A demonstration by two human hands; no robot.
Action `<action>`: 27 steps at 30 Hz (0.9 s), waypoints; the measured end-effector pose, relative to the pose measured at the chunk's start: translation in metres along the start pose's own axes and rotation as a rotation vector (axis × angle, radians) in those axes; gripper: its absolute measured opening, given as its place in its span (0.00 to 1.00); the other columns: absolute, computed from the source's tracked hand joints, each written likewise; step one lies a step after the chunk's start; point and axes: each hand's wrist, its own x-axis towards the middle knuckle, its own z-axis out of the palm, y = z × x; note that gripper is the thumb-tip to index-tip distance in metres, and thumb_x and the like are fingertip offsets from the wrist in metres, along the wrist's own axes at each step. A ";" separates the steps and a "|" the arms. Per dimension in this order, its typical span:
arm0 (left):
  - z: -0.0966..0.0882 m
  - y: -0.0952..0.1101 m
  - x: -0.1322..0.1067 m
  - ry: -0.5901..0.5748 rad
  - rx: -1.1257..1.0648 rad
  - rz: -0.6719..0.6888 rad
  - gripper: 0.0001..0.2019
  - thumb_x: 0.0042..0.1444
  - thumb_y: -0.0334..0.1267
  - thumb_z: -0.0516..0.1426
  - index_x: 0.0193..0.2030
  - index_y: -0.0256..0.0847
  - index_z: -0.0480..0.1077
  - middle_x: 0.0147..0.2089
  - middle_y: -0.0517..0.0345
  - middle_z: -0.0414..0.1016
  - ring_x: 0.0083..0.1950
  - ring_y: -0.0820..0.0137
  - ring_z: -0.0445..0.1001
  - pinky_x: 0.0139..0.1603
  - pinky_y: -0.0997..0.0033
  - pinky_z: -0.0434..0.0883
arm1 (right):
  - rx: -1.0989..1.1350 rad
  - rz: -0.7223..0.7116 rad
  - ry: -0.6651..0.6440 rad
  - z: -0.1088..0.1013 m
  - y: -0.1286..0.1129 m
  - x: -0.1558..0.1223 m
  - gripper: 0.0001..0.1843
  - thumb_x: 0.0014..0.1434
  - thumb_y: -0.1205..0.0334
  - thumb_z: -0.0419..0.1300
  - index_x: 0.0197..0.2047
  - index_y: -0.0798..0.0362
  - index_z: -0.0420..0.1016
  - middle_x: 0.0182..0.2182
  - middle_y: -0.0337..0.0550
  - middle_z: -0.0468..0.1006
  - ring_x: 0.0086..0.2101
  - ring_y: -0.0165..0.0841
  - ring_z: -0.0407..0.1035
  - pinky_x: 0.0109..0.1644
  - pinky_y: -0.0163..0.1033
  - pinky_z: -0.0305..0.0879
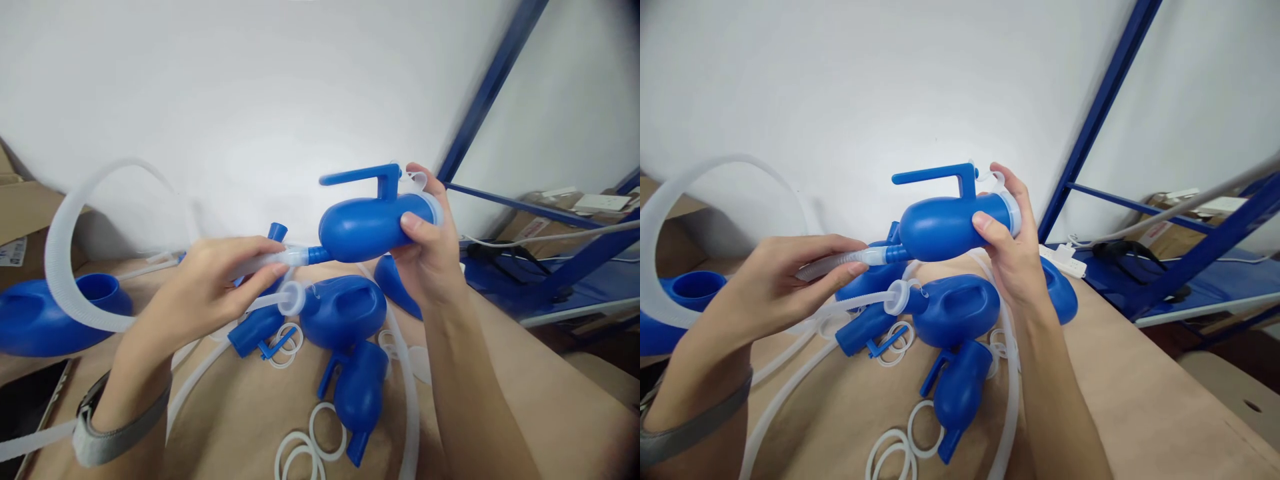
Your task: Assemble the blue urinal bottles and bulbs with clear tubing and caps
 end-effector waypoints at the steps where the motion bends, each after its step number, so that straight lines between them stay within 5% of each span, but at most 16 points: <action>1: 0.001 0.000 0.000 0.012 0.004 0.018 0.11 0.71 0.41 0.58 0.48 0.37 0.79 0.35 0.61 0.82 0.29 0.76 0.75 0.31 0.78 0.69 | -0.013 0.005 0.003 0.000 -0.001 0.000 0.33 0.54 0.36 0.70 0.62 0.28 0.72 0.57 0.35 0.77 0.55 0.50 0.77 0.44 0.52 0.82; 27: 0.009 -0.004 0.001 0.047 0.119 0.172 0.10 0.73 0.38 0.57 0.48 0.35 0.78 0.33 0.60 0.77 0.29 0.75 0.72 0.33 0.75 0.66 | -0.017 0.092 0.054 0.006 0.001 -0.002 0.30 0.56 0.42 0.70 0.60 0.36 0.73 0.60 0.40 0.74 0.58 0.50 0.73 0.47 0.50 0.83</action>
